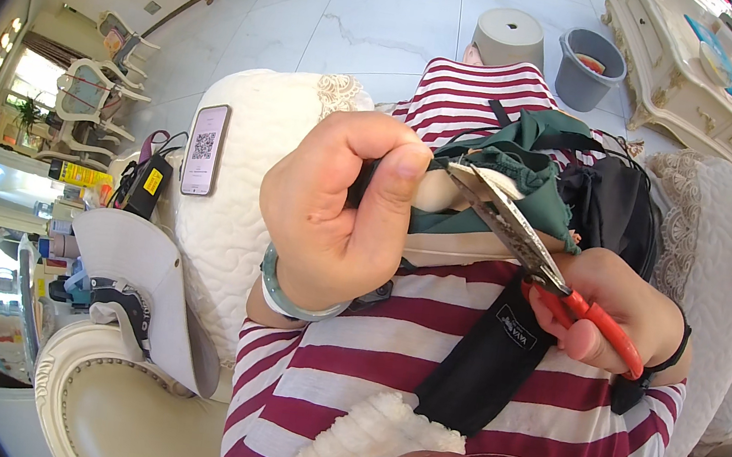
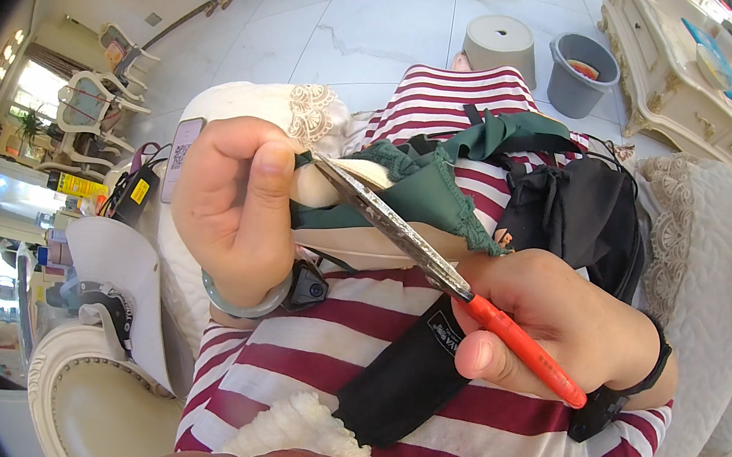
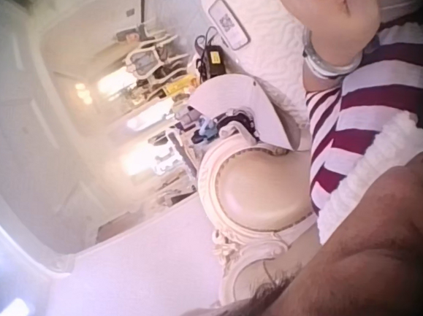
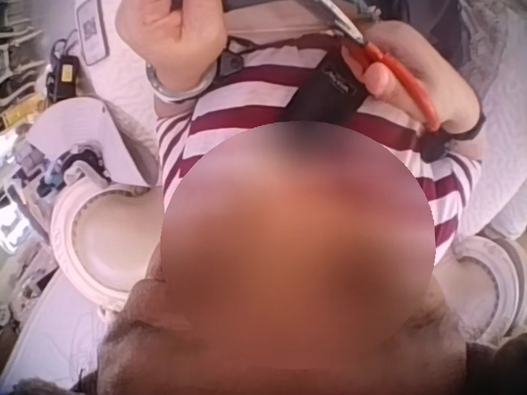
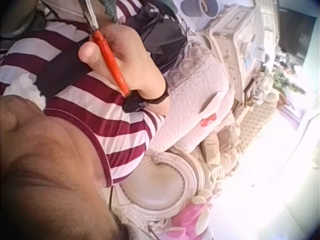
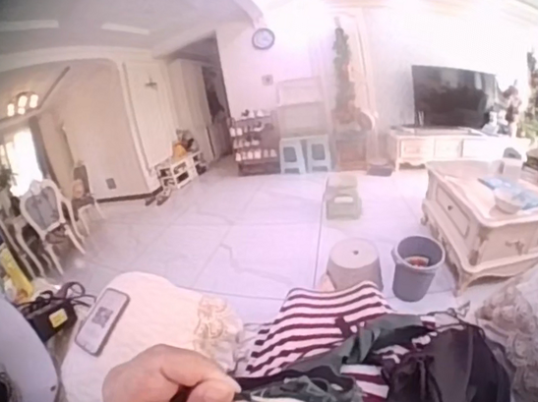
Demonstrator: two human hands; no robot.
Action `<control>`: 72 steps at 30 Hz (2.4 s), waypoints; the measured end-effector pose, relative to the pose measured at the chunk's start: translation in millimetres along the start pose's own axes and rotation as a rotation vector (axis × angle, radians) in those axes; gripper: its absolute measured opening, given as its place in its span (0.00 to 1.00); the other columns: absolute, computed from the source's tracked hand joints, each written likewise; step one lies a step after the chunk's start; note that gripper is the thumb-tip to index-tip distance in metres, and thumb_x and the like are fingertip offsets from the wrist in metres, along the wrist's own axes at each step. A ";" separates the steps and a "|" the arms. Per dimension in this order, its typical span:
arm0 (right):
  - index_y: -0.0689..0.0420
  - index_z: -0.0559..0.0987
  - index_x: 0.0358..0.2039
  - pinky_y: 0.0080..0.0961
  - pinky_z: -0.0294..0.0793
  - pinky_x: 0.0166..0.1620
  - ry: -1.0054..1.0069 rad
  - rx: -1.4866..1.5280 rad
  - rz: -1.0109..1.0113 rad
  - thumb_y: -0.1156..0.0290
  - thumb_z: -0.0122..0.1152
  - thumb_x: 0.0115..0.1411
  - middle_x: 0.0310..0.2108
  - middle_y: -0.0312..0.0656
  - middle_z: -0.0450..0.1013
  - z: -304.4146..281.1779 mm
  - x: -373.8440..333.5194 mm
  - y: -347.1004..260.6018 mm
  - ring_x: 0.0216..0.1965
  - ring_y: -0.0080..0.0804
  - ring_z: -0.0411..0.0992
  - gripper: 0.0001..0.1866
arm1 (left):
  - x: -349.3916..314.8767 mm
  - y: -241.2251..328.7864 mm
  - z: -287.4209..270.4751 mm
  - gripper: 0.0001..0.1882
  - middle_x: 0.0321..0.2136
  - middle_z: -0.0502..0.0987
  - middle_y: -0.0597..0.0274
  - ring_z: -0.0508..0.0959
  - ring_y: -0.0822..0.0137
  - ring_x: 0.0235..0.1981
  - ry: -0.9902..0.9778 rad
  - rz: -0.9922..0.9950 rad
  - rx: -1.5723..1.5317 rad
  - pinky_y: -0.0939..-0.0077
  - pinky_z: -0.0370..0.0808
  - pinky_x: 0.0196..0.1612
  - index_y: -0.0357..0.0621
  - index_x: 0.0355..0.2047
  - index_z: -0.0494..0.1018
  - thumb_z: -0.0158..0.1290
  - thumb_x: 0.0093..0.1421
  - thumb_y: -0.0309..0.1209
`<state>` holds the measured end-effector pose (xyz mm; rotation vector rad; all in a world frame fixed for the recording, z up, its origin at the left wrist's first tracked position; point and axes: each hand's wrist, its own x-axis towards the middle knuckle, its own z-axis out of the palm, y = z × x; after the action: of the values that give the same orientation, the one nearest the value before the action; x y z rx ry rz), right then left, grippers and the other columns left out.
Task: The person uses shears to cut through the fabric covering and internal padding of a bra to separate the components.
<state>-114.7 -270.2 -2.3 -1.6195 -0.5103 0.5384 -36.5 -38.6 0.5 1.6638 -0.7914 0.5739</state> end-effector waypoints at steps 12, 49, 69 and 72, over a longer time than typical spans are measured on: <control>0.59 0.68 0.18 0.22 0.56 0.24 -0.047 0.053 0.035 0.29 0.47 0.51 0.17 0.33 0.61 -1.3 1.7 2.9 0.19 0.27 0.58 0.38 | -3.9 0.0 1.6 0.02 0.21 0.74 0.64 0.68 0.79 0.20 0.006 -0.021 -0.061 0.88 0.66 0.25 0.34 0.29 0.72 0.53 0.58 0.20; 0.58 0.68 0.19 0.18 0.59 0.23 -0.072 0.111 -0.008 0.30 0.46 0.53 0.16 0.33 0.62 0.7 2.3 6.6 0.18 0.24 0.60 0.37 | -2.8 -2.7 0.2 0.03 0.20 0.73 0.66 0.67 0.81 0.20 0.007 0.072 0.023 0.89 0.64 0.24 0.35 0.29 0.71 0.53 0.58 0.22; 0.57 0.68 0.18 0.18 0.59 0.24 -0.080 0.130 -0.006 0.31 0.45 0.54 0.16 0.33 0.64 -1.2 0.4 5.4 0.19 0.24 0.60 0.36 | 0.6 -1.5 -0.8 0.03 0.19 0.72 0.65 0.67 0.80 0.19 -0.004 0.122 0.058 0.88 0.63 0.23 0.35 0.28 0.71 0.53 0.58 0.22; 0.57 0.68 0.18 0.19 0.58 0.24 -0.081 0.119 -0.018 0.31 0.45 0.54 0.15 0.33 0.63 -0.4 0.4 4.7 0.19 0.25 0.59 0.36 | 0.3 -1.5 -0.2 0.03 0.19 0.73 0.65 0.67 0.80 0.19 -0.006 0.118 0.039 0.88 0.63 0.23 0.35 0.28 0.71 0.53 0.58 0.21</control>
<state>-114.1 -270.8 -6.9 -1.4836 -0.5423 0.6120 -35.2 -38.3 -0.2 1.6634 -0.8923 0.6705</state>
